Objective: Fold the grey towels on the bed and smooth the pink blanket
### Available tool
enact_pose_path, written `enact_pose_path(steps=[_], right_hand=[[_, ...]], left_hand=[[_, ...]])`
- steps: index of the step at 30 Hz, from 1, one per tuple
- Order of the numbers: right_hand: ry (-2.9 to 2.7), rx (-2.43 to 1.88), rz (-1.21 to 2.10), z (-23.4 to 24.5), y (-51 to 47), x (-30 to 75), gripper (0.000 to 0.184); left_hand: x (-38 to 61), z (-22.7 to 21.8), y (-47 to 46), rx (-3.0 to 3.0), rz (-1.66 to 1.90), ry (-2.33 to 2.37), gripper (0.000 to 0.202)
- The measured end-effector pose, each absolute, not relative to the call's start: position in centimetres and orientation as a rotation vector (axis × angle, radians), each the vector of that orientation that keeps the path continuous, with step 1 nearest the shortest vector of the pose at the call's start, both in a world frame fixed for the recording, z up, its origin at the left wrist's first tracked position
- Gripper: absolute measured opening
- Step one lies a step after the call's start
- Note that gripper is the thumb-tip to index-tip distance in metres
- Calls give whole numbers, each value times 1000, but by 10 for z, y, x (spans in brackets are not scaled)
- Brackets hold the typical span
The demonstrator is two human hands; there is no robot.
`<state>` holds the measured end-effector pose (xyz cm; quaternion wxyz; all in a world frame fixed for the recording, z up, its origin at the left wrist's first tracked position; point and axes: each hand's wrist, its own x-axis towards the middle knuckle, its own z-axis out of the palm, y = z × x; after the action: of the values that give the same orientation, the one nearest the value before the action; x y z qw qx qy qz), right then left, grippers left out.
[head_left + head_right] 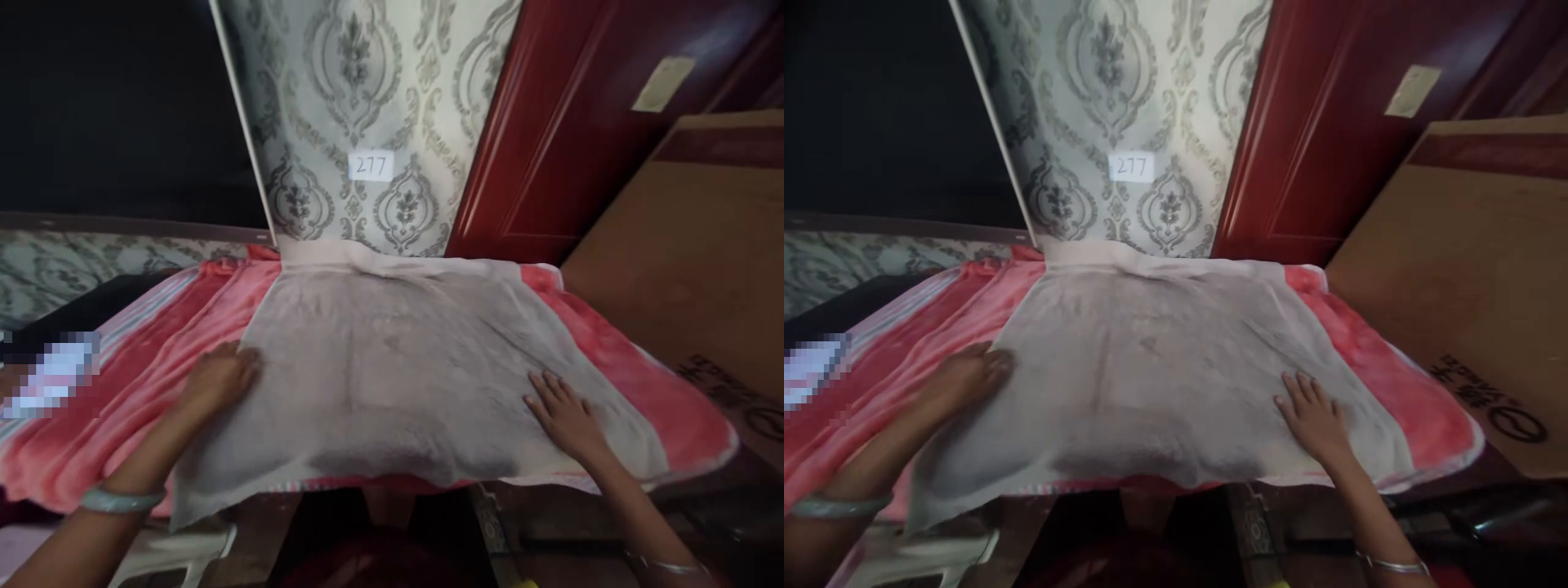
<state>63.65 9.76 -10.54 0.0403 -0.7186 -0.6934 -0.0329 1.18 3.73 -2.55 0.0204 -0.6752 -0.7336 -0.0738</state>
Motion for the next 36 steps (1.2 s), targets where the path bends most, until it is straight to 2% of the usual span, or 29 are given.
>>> enact_pose_path(steps=[6,11,17,22,28,33,36], right_hand=[[-2049,-2175,-167,-110,93,664,69],[-1978,-2136,-162,-108,109,703,63],[-1904,-1869,16,-36,227,650,48],[-1723,-1936,131,11,351,598,43],[-1679,-2034,194,-4,455,590,34],[-1691,-2053,250,-23,493,585,30],[-1654,-2020,148,-18,500,583,31]], left_hand=[[109,-31,87,-2506,-60,-1853,54],[126,-33,100,-2598,-99,-1818,49],[174,-4,211,-2694,-384,-1713,40],[227,-16,311,-2542,-430,-1859,45],[245,-49,332,-2322,-408,-1882,50],[240,-47,335,-2285,-569,-1940,52],[238,-45,340,-2261,-619,-1953,55]])
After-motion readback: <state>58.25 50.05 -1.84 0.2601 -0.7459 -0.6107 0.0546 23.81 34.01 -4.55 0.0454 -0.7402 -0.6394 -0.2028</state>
